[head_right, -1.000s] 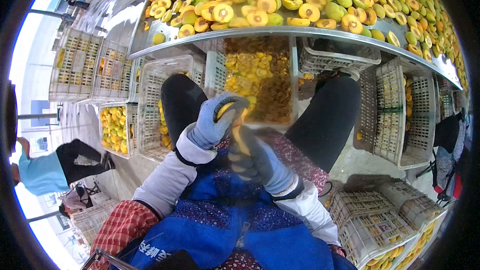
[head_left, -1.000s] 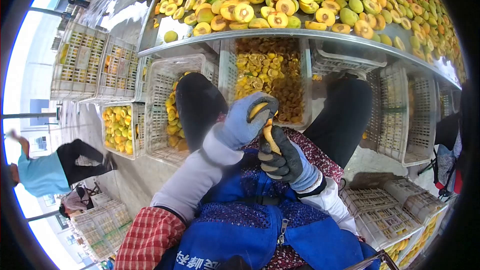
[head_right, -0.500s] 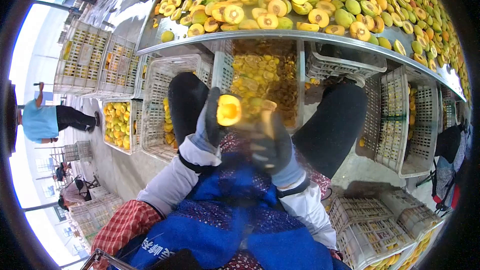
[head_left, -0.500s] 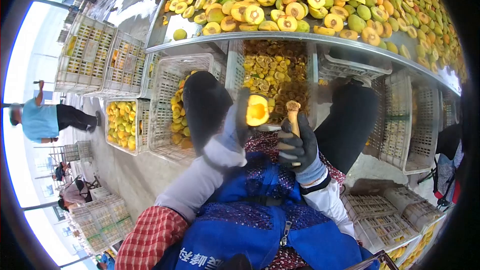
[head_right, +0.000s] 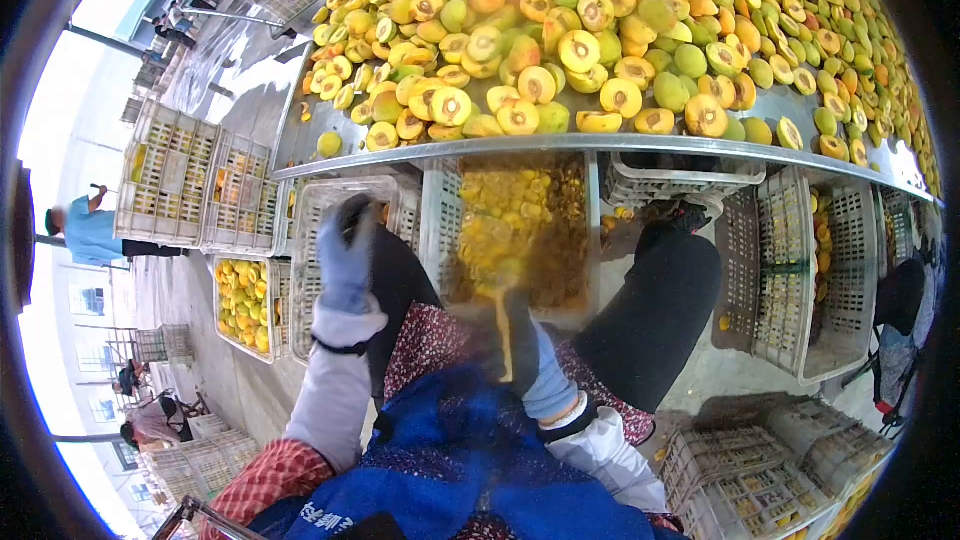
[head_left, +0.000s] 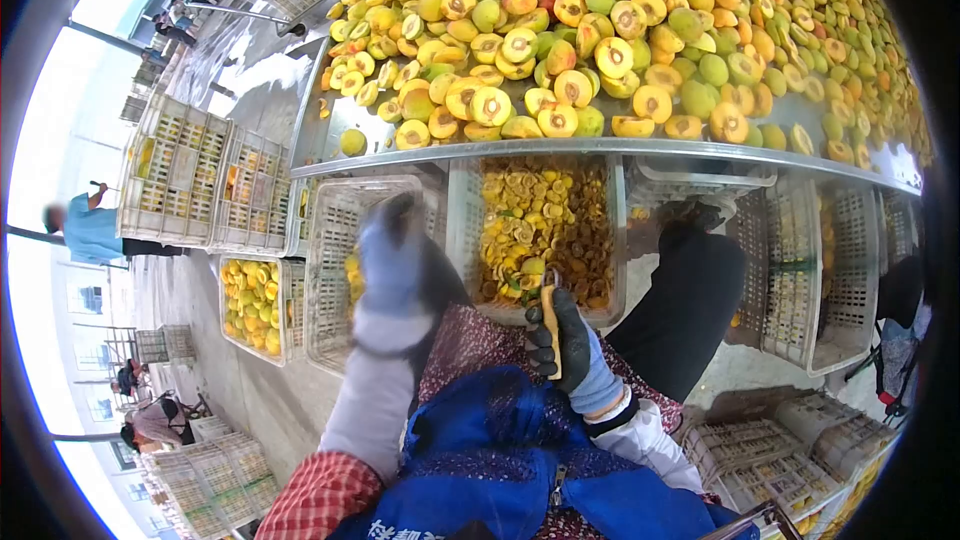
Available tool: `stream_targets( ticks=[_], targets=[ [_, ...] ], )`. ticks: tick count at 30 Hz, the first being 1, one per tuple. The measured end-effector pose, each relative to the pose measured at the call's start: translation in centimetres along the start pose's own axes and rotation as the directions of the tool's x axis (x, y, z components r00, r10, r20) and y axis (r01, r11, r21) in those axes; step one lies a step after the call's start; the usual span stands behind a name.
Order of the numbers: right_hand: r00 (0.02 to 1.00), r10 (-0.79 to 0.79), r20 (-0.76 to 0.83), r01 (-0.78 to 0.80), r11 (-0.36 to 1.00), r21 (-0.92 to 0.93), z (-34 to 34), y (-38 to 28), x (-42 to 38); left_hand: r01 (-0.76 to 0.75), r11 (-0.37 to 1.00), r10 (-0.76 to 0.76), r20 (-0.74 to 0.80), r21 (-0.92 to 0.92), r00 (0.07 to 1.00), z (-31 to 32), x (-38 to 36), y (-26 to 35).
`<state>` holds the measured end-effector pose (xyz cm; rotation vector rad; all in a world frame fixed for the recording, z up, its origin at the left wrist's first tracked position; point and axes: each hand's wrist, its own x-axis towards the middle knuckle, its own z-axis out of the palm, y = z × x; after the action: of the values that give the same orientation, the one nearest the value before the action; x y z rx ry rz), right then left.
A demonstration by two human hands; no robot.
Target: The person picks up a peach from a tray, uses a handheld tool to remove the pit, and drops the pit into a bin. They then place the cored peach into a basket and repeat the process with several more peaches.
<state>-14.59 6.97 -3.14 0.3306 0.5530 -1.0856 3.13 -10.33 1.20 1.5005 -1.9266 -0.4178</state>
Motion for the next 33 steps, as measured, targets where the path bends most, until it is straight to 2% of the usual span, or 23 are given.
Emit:
stream_targets(
  ticks=[1, 2, 3, 4, 5, 6, 7, 10, 13, 15, 17, 19, 21, 22, 23, 24, 25, 27, 29, 30, 31, 32, 33],
  targets=[
    [0.998, -0.008, -0.057, 0.001, 0.993, -0.115, 0.6, -0.4, -0.1, 0.047, 0.979, -0.032, 0.077, -0.197, 0.996, 1.9, 1.4, 2.4],
    [0.992, -0.002, 0.129, 0.007, 0.999, -0.041, -0.5, -0.5, 0.5, -0.023, 0.998, 0.029, 0.095, -0.054, 0.995, 3.4, 3.4, 3.4],
    [0.992, -0.003, 0.126, 0.007, 0.999, -0.035, -0.3, -1.0, 0.3, -0.035, 0.990, 0.022, 0.097, 0.139, 0.995, 5.0, 5.9, 4.3],
    [0.999, 0.000, 0.038, 0.000, 1.000, 0.010, 0.3, -1.6, -0.2, -0.118, 0.988, 0.112, 0.063, 0.105, 0.992, 7.0, 8.4, 3.8],
    [0.999, 0.006, -0.050, -0.004, 0.999, 0.054, 0.4, -2.0, -0.5, -0.125, 0.965, 0.088, 0.161, 0.231, 0.983, 8.3, 10.9, 3.7],
    [0.999, 0.029, 0.033, -0.036, 0.971, 0.236, -0.9, -2.1, 0.0, -0.091, 0.934, -0.004, 0.264, 0.346, 0.965, 9.3, 12.4, 5.1],
    [0.999, 0.028, 0.028, -0.034, 0.969, 0.244, -1.3, -2.3, 0.3, -0.292, 0.855, 0.147, 0.338, 0.430, 0.930, 11.0, 13.5, 4.3],
    [0.988, -0.089, -0.130, 0.095, 0.995, 0.038, -1.6, -2.8, 0.5, -0.429, 0.832, 0.256, 0.444, 0.351, 0.859, 12.9, 13.8, 4.5],
    [0.967, -0.201, -0.157, 0.185, 0.976, -0.113, -1.4, -3.3, 0.4, -0.276, 0.923, 0.175, 0.348, 0.267, 0.921, 11.8, 12.6, 4.6],
    [0.904, -0.403, -0.143, 0.347, 0.887, -0.305, -1.5, -3.6, 0.6, -0.154, 0.977, 0.181, 0.192, -0.149, 0.965, 10.7, 10.7, 3.1],
    [0.875, -0.467, -0.128, 0.396, 0.843, -0.365, -0.9, -4.1, 0.7, 0.145, 0.798, 0.081, 0.342, -0.585, 0.936, 7.8, 7.3, 4.9],
    [0.844, -0.527, -0.098, 0.443, 0.788, -0.428, 0.0, -4.1, 1.2, 0.314, 0.700, 0.082, 0.508, -0.642, 0.857, 5.5, 3.6, 6.3],
    [0.691, -0.718, 0.085, 0.662, 0.581, -0.473, 1.2, -3.0, 2.0, 0.538, 0.552, 0.021, 0.655, -0.638, 0.755, 4.8, 0.4, 6.7],
    [0.708, -0.691, 0.145, 0.663, 0.579, -0.474, 2.1, -2.8, 2.0, 0.502, 0.523, 0.025, 0.601, -0.688, 0.799, 4.8, -1.1, 7.4],
    [0.853, -0.518, 0.062, 0.495, 0.767, -0.407, 3.6, -3.0, 1.0, 0.457, 0.495, 0.032, 0.541, -0.739, 0.841, 5.1, -2.4, 8.4],
    [0.831, -0.552, 0.070, 0.543, 0.777, -0.320, 3.5, -2.0, 1.7, 0.466, 0.373, 0.000, 0.502, -0.802, 0.865, 5.3, -3.4, 9.1],
    [0.810, -0.583, 0.073, 0.582, 0.781, -0.227, 3.3, -1.1, 2.3, 0.463, 0.370, -0.004, 0.497, -0.805, 0.868, 5.4, -3.9, 9.3],
    [0.867, -0.491, 0.085, 0.493, 0.822, -0.286, 2.8, -0.8, 1.9, 0.450, 0.234, -0.108, 0.437, -0.862, 0.893, 5.6, -4.7, 8.8],
    [0.916, -0.392, 0.090, 0.398, 0.850, -0.346, 1.8, -0.6, 1.4, 0.442, 0.227, -0.134, 0.422, -0.868, 0.897, 5.4, -4.9, 7.0],
    [0.746, -0.623, 0.233, 0.598, 0.475, -0.645, 0.7, -0.5, 1.3, 0.489, 0.272, -0.142, 0.468, -0.829, 0.872, 5.0, -4.7, 6.2],
    [0.532, -0.713, 0.457, 0.630, -0.027, -0.776, -0.1, -0.5, 1.1, 0.533, 0.317, -0.152, 0.512, -0.785, 0.845, 4.5, -4.5, 5.6],
    [0.412, -0.637, 0.652, 0.616, -0.332, -0.714, 0.7, -1.3, 0.2, 0.623, 0.248, -0.144, 0.608, -0.742, 0.781, 3.3, -4.3, 6.2],
    [0.413, -0.636, 0.652, 0.616, -0.333, -0.714, 2.0, -1.8, -0.7, 0.623, 0.247, -0.144, 0.607, -0.742, 0.781, 2.9, -4.4, 6.6]
  ],
)
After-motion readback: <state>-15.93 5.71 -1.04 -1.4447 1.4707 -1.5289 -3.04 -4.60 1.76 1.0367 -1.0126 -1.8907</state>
